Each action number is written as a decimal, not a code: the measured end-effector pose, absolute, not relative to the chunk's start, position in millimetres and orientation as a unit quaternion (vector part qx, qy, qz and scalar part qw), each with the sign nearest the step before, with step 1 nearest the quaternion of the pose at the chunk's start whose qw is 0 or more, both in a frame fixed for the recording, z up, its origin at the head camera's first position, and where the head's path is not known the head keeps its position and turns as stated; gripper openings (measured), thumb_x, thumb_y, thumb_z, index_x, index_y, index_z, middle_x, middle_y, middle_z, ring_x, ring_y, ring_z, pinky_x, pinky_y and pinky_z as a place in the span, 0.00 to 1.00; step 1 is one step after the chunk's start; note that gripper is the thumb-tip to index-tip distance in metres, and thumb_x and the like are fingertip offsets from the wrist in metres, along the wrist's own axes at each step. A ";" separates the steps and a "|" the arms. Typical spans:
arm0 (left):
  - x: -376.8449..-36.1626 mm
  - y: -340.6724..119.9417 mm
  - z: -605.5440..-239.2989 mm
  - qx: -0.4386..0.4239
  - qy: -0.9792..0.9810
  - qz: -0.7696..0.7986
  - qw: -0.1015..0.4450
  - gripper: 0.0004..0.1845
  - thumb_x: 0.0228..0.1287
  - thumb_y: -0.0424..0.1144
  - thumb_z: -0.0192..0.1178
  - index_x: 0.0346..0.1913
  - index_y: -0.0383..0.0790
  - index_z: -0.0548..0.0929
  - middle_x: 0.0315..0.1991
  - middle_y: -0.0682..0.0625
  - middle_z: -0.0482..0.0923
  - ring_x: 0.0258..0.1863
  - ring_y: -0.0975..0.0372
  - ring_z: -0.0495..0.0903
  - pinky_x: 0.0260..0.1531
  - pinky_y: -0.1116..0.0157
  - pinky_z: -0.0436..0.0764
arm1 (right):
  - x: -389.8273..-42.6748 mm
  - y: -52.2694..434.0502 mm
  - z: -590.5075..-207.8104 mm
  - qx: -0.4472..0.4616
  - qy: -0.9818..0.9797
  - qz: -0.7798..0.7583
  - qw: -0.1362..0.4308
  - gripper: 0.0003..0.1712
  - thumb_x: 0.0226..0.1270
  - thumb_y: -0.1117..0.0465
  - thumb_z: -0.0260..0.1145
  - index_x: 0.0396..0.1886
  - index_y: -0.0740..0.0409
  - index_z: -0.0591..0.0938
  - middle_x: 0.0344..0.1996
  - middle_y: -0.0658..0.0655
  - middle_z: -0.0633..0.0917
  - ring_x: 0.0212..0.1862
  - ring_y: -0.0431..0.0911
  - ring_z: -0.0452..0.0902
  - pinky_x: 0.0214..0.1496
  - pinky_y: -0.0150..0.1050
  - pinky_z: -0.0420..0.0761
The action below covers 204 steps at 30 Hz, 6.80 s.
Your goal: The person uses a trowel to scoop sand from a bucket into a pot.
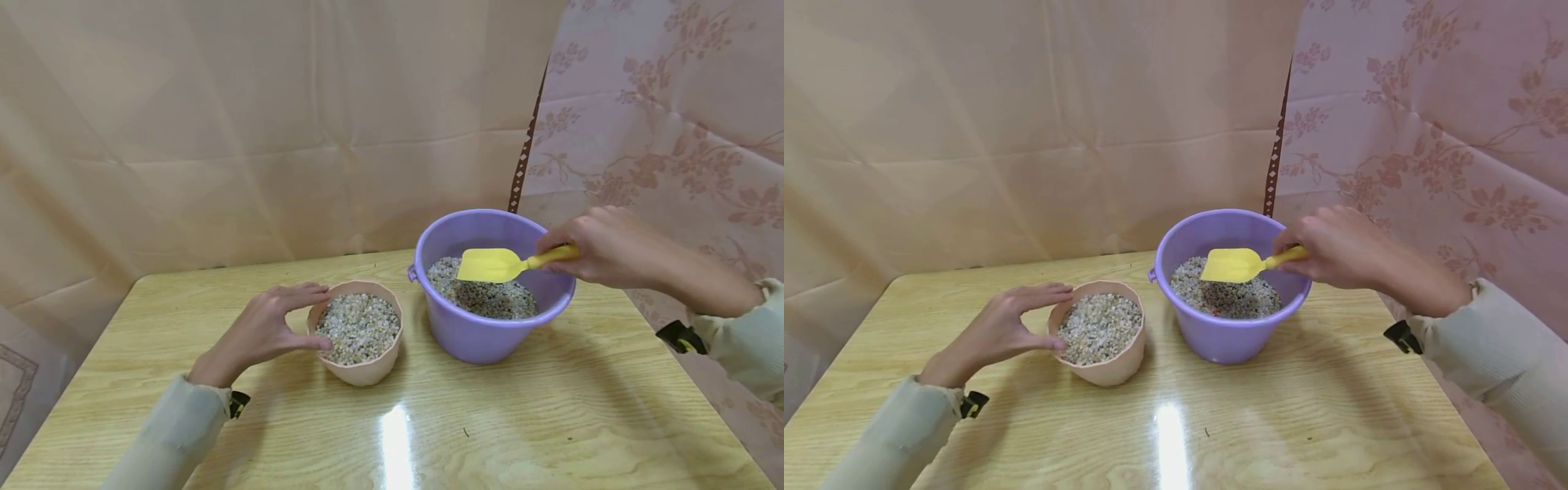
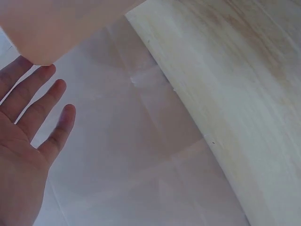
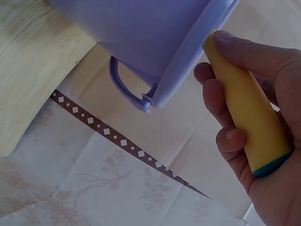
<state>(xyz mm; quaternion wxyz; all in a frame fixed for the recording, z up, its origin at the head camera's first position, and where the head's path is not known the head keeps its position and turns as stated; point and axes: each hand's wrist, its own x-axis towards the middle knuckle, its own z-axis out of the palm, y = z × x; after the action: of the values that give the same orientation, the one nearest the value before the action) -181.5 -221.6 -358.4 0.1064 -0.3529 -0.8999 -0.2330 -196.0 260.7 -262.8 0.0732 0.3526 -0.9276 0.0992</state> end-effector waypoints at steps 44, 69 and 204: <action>-217.2 -92.7 -297.7 -0.415 -0.898 -0.139 0.038 0.35 0.61 0.66 0.62 0.64 0.47 0.80 0.63 0.48 0.78 0.11 0.67 0.64 0.44 0.57 0.75 | -201.9 244.4 -262.7 0.330 -0.944 0.011 -0.023 0.10 0.49 0.59 0.81 0.31 0.44 0.89 0.24 0.41 0.84 0.24 0.35 0.75 0.25 0.35 0.77; -218.5 -83.6 -296.3 -0.391 -0.910 -0.133 0.024 0.37 0.55 0.70 0.64 0.61 0.48 0.83 0.66 0.48 0.74 0.17 0.63 0.66 0.34 0.62 0.70 | -206.5 227.2 -267.3 0.354 -0.934 -0.043 -0.033 0.10 0.48 0.55 0.81 0.21 0.41 0.85 0.19 0.41 0.80 0.21 0.40 0.71 0.23 0.39 0.73; -216.8 -81.5 -299.3 -0.380 -0.911 -0.160 0.018 0.37 0.53 0.67 0.67 0.60 0.46 0.83 0.65 0.48 0.76 0.34 0.62 0.78 0.51 0.51 0.70 | -228.5 232.5 -308.2 0.369 -0.918 0.145 -0.006 0.10 0.49 0.62 0.80 0.32 0.47 0.91 0.25 0.42 0.87 0.23 0.34 0.75 0.25 0.33 0.78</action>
<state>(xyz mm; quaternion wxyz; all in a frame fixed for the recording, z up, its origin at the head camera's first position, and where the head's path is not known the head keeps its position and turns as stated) -216.8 -81.5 -299.3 0.0178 -0.3800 -0.9108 -0.1604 -228.5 232.5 -308.2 -0.0055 0.3688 -0.9182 0.1445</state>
